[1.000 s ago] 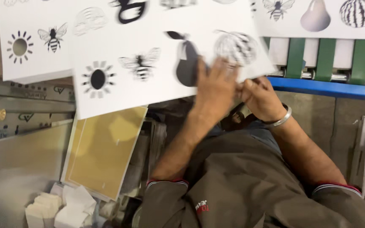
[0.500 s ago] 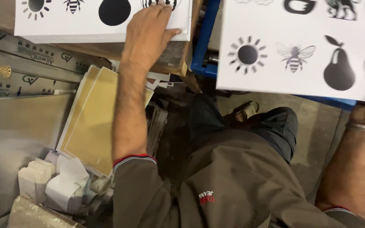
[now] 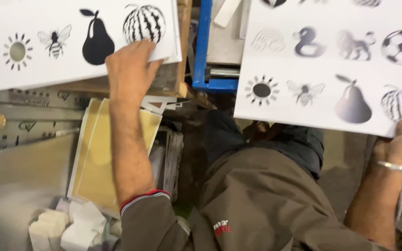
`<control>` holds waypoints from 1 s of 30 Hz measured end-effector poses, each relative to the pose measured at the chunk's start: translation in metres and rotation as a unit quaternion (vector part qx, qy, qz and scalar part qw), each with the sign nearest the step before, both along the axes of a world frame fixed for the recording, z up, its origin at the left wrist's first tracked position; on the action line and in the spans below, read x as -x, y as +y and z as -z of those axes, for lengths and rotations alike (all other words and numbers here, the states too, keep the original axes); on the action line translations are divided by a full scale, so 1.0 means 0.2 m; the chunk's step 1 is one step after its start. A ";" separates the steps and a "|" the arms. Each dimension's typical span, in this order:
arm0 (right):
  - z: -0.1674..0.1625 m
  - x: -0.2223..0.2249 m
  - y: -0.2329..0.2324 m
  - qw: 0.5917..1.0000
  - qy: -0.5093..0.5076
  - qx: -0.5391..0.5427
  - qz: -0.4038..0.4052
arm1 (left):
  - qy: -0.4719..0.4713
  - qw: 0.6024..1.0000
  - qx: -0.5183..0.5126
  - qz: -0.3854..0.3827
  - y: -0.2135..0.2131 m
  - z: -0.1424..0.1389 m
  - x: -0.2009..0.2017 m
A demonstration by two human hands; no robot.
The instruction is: The person lifts and moves printed sheets containing various black-and-white icons from a stack by hand.
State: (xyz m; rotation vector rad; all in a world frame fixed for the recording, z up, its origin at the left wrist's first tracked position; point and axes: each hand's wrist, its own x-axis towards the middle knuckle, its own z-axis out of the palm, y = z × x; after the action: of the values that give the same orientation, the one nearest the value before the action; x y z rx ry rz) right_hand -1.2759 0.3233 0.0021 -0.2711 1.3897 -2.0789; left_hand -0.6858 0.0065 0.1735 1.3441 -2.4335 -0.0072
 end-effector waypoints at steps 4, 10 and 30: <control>0.09 -0.16 0.06 0.991 0.106 -0.073 0.029 | 0.042 0.990 0.082 0.109 -0.15 0.04 -0.03; 0.04 -0.23 0.11 0.980 0.162 -0.110 0.021 | -0.026 0.999 0.046 0.007 -0.13 0.14 0.00; 0.14 -0.25 -0.41 0.987 -0.054 -0.127 -0.086 | 0.077 0.963 -0.258 0.011 -0.14 -0.10 -0.16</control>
State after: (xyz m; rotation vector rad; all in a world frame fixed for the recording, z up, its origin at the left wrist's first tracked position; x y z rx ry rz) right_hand -1.2258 0.2416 -0.0256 -0.1635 1.4914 -1.7314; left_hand -0.6532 -0.0215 0.1929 1.4486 -2.4012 -0.7711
